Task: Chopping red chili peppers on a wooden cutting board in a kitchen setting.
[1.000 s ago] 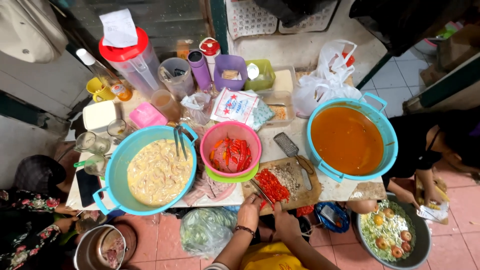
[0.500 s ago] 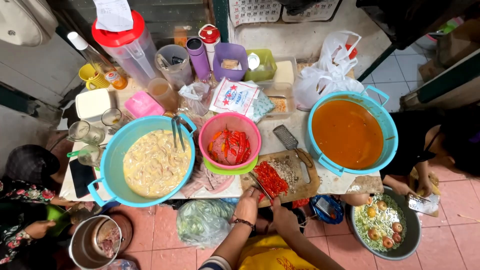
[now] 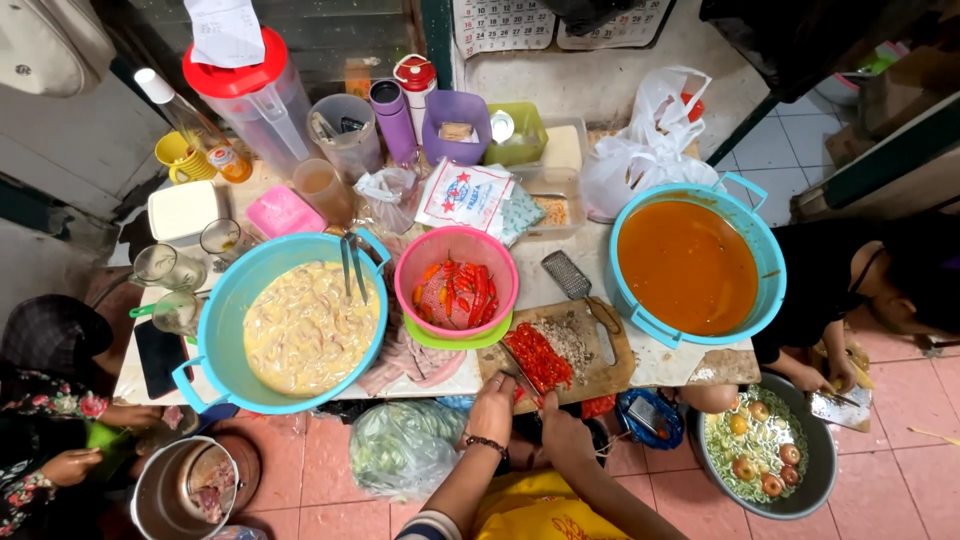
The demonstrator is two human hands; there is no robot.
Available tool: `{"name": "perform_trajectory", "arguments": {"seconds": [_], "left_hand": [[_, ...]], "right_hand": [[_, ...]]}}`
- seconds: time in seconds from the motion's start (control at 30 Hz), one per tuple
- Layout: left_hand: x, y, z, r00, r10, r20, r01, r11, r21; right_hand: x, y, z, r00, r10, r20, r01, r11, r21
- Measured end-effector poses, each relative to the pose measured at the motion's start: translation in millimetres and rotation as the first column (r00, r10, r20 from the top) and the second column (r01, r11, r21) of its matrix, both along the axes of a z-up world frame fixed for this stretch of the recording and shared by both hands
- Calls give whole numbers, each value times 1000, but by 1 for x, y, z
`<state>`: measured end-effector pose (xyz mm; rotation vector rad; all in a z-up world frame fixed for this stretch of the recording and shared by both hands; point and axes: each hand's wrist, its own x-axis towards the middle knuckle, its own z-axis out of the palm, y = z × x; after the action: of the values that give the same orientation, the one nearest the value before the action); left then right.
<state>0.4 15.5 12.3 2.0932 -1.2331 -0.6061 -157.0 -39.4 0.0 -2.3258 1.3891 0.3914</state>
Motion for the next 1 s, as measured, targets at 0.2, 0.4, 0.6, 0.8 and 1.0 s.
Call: {"name": "perform_trajectory", "arguments": {"seconds": [0.2,0.4,0.6,0.8,1.0], "left_hand": [[-1,0,3,997,16,-81,-10,998,67],[-1,1,-8,976,-17,218,31,998,-61],[0,-1,-8,999,25,31,-26,1000,9],[1,-2,13,943,159,-294,-132,985,109],[0,2,-4,988,91,-128,-82,994,77]], "right_hand": [[-40,29,-7,988,92,127,-91,996,-17],[2,4,-14,997,-50,57,46,996,74],[-18,25,38,999,-7,39,3,996,91],[-3,20,-18,998,45,42,-42,997,-67],[-7,22,6,987,162,-10,-159,958,-239]]}}
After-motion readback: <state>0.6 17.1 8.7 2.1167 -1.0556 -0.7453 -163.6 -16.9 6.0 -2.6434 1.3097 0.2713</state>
